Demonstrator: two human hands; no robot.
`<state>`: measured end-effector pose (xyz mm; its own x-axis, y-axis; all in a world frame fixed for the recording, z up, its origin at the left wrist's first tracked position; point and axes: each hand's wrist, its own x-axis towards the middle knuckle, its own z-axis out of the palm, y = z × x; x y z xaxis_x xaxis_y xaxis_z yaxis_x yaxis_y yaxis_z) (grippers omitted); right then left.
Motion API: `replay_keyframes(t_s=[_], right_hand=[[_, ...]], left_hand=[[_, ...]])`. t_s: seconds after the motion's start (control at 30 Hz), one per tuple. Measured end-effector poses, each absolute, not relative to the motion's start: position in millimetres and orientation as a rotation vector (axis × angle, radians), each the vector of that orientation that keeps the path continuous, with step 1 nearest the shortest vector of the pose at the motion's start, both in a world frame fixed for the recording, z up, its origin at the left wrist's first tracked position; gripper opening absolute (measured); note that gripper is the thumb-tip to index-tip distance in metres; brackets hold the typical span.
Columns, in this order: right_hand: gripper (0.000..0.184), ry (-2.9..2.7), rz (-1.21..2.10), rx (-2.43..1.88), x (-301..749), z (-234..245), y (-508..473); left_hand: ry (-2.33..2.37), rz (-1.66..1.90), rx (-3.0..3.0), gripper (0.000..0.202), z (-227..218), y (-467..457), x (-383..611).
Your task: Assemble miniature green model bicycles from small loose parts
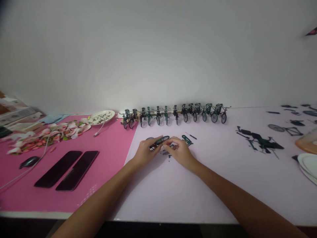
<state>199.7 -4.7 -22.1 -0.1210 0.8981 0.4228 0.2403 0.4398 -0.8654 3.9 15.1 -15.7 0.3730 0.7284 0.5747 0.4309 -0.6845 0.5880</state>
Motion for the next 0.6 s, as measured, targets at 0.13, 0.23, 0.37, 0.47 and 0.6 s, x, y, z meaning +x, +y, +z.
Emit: replay_keyframes(t_s=[0.13,0.23,0.37,0.47,0.6], right_hand=[[0.022,-1.652,0.774,-1.011,200.7,-22.1,-4.7],[0.02,-1.677,0.771,-1.01,202.2,-22.9,-3.7],[0.017,-1.693,0.764,-1.018,202.8,-23.1,-3.5],[0.017,-1.697,0.752,-1.029,202.2,-22.7,-4.1],[0.017,-1.691,0.744,-1.046,201.5,-22.3,-4.5]], left_hand=[[0.987,1.205,2.309,0.04,-14.0,15.1,3.5],[0.995,1.19,2.325,0.04,-13.7,15.2,2.9],[0.997,1.174,2.329,0.041,-15.4,16.2,2.4],[1.012,1.172,2.329,0.041,-16.5,16.7,2.5],[1.024,1.148,2.319,0.043,-16.1,16.4,2.8]])
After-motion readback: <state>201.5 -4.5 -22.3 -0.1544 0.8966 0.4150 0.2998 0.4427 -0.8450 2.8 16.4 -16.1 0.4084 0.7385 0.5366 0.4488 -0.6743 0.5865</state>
